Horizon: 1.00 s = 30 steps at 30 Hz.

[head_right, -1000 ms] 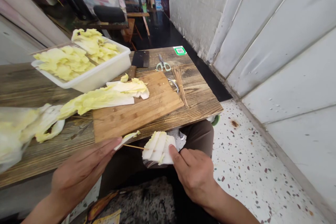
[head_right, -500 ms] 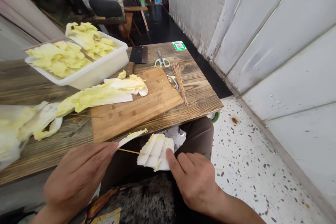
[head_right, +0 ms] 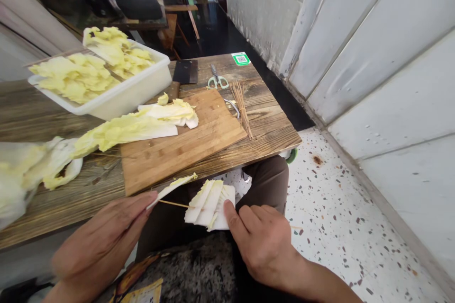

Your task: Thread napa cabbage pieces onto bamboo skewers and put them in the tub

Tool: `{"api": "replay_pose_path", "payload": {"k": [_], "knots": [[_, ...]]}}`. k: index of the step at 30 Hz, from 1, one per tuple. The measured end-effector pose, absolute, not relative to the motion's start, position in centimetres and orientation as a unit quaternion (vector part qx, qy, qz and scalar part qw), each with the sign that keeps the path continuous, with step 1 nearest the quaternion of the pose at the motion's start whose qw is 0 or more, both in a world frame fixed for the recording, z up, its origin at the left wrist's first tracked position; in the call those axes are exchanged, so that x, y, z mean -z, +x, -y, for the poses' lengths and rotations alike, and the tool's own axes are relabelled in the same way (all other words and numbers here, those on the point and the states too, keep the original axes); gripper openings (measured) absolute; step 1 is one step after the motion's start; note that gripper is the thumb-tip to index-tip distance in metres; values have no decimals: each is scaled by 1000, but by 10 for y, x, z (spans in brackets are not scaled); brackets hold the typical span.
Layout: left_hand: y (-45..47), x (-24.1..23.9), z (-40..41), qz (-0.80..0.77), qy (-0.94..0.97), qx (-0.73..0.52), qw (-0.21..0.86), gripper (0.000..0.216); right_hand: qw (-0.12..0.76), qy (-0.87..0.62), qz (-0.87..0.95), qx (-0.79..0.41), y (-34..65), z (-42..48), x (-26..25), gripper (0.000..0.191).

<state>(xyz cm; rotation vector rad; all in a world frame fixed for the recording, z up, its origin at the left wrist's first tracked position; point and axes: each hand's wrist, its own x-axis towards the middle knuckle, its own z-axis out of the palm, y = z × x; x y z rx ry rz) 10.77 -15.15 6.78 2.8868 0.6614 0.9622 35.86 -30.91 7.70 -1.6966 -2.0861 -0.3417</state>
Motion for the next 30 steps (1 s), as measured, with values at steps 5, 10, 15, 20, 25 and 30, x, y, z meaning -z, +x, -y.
{"api": "replay_pose_path", "payload": {"k": [5, 10, 15, 20, 25, 30], "knots": [[108, -71, 152, -213, 928, -304, -23, 28, 195, -613, 753, 138, 357, 310, -81, 29], [105, -67, 155, -216, 935, -281, -26, 23, 178, -614, 755, 149, 357, 309, -83, 29], [106, -69, 154, -216, 930, -294, -37, 21, 166, -607, 764, 145, 357, 309, -85, 32], [105, -71, 155, -200, 938, -276, -59, 24, 166, -597, 772, 141, 358, 308, -91, 33], [108, -72, 158, -185, 938, -284, -76, 23, 160, -598, 770, 155, 357, 305, -93, 32], [110, -73, 157, -172, 942, -278, -78, 25, 160, -595, 771, 158, 357, 304, -94, 31]]}}
